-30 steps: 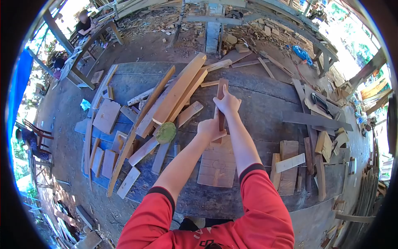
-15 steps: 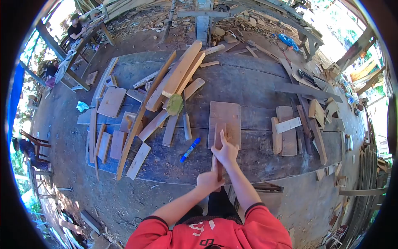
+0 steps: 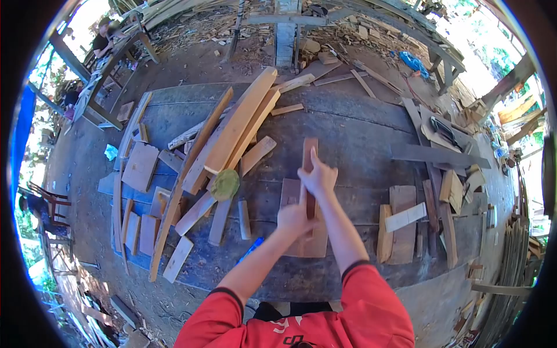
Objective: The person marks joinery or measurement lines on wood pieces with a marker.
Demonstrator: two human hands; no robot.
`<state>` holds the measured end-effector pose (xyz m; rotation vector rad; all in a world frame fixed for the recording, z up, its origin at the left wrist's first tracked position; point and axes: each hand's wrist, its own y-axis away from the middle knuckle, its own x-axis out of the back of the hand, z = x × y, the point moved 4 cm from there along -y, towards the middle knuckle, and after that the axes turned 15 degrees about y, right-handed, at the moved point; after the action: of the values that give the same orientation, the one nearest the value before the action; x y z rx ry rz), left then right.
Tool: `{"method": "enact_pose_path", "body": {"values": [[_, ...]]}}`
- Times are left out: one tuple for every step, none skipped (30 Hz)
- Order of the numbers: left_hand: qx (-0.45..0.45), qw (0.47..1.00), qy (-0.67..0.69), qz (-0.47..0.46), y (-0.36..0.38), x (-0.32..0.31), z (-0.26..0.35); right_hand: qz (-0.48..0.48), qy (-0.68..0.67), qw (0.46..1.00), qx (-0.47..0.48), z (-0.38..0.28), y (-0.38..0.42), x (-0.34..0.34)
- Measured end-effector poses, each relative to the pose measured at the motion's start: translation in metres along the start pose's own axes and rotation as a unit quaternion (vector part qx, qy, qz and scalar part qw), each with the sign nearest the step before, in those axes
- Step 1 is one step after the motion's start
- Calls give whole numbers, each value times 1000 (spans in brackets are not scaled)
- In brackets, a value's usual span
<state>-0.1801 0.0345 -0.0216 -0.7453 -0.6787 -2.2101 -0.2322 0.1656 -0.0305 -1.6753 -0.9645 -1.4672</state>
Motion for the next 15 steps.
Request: {"method": "enact_pose_path", "body": {"values": [[-8,1000,-2,14,-33,9,3,-5,16,1000,-3,3,-35,-1],[4,1000,-9,8,-63,18,5,-10,32,999,-5,5,-66,1],[16,1000,-16,1,-87,26,9,-25,38,999,-8,7,-91,6],[16,1000,-16,5,-102,34,17,-39,45,998,-10,8,-110,12],[15,1000,-19,13,-112,44,27,-36,44,998,-6,8,-122,20],[14,999,-23,19,-115,53,34,-19,33,999,-6,7,-129,31],[15,999,-24,21,-109,62,40,-4,21,1000,-6,4,-129,45],[9,999,-43,21,-100,69,46,-8,6,1000,-16,3,-124,58],[1,998,-61,20,-89,75,51,-8,5,1000,-18,2,-113,63],[-4,998,-67,20,-74,76,54,1,-4,1000,-24,2,-98,69],[-8,997,-67,21,-56,75,55,9,-14,999,-31,1,-81,74],[-20,997,-72,24,-33,70,55,9,-16,999,-36,1,-57,74],[-32,996,-77,28,-7,63,53,8,-16,999,-38,1,-30,72],[-37,998,-53,15,17,49,43,16,-21,999,-38,1,-1,69],[-42,999,-31,-1,44,32,31,22,-29,998,-41,-1,32,64]]}}
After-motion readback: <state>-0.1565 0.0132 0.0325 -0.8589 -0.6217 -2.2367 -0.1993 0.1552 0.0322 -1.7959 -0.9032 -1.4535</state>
